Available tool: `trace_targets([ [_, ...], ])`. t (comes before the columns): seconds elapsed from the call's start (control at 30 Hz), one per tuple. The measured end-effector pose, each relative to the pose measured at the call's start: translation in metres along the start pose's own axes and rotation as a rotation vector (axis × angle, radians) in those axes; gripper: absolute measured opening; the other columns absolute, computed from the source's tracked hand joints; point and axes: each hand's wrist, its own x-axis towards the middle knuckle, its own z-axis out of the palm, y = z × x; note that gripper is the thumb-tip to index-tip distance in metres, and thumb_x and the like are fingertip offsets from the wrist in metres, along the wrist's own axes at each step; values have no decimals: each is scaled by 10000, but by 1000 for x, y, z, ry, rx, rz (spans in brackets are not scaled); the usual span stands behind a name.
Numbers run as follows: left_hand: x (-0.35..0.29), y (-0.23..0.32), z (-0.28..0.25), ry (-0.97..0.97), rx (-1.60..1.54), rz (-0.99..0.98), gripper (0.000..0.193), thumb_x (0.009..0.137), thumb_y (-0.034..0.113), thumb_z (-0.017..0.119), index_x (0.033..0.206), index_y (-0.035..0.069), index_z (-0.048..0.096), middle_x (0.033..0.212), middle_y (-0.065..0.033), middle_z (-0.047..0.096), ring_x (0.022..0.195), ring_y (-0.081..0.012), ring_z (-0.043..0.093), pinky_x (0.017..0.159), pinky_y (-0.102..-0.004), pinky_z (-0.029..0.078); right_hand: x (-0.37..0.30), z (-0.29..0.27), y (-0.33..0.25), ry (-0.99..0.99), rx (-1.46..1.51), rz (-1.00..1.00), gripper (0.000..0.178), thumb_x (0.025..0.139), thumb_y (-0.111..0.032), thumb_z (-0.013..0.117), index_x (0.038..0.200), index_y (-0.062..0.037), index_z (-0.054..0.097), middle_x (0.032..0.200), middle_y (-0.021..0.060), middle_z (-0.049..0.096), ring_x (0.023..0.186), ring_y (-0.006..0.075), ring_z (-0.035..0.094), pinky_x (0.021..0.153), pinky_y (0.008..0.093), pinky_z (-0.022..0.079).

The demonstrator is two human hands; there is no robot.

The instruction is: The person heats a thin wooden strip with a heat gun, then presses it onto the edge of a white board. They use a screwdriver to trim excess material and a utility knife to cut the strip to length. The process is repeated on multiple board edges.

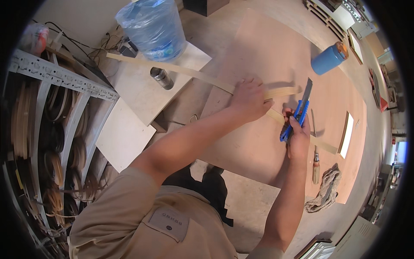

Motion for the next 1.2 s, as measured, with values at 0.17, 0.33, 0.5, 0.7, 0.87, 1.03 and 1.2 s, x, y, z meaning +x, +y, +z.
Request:
trace_targets([
  [0.17,-1,7,-10,-113,42,-12,465,835,412,694,1121,47,661,1204,-126,582,1237,-276,468,1011,-448,370,2,-13,8,41,94,14,308,940,-3,547,1244,39,524,1159,151,639,1041,215,611,962,313,473],
  [0.33,-3,3,-9,-124,24,20,528,823,428,714,1156,24,650,1226,-138,557,1263,-288,428,1018,-438,346,8,-29,20,39,71,-23,394,961,-8,536,1345,47,466,1190,169,625,1114,246,605,989,337,478],
  [0.5,-6,-1,-8,-122,6,49,571,794,444,737,1149,5,654,1213,-138,554,1249,-286,422,1025,-423,323,5,-28,20,9,104,-18,288,964,-11,542,1241,50,491,1220,181,609,1163,279,592,1027,368,463],
  [0.7,-6,3,9,32,140,86,494,799,378,699,1146,27,693,1258,-163,583,1257,-303,441,1029,-457,328,-7,-27,4,117,-32,21,229,944,-56,579,1165,-4,544,1010,101,628,891,199,613,798,297,515],
  [0.87,7,-9,-2,-167,118,68,337,782,336,685,993,78,736,1059,-94,672,1057,-265,589,868,-443,448,-75,37,-34,247,-588,216,153,913,-105,614,1049,-38,596,762,30,596,690,119,594,618,262,478],
  [1.03,2,8,-11,-68,38,42,550,799,438,756,1126,1,680,1209,-133,585,1210,-287,485,1014,-422,397,-116,38,-53,256,-701,350,209,992,-117,532,1177,-21,521,774,63,600,518,111,569,476,270,456],
  [1.2,-1,7,-5,-72,34,31,549,794,414,772,1142,1,675,1217,-119,580,1211,-289,477,1035,-410,373,-124,47,-54,228,-868,351,287,984,-134,508,1245,-14,493,737,105,631,538,161,609,511,311,487],
])
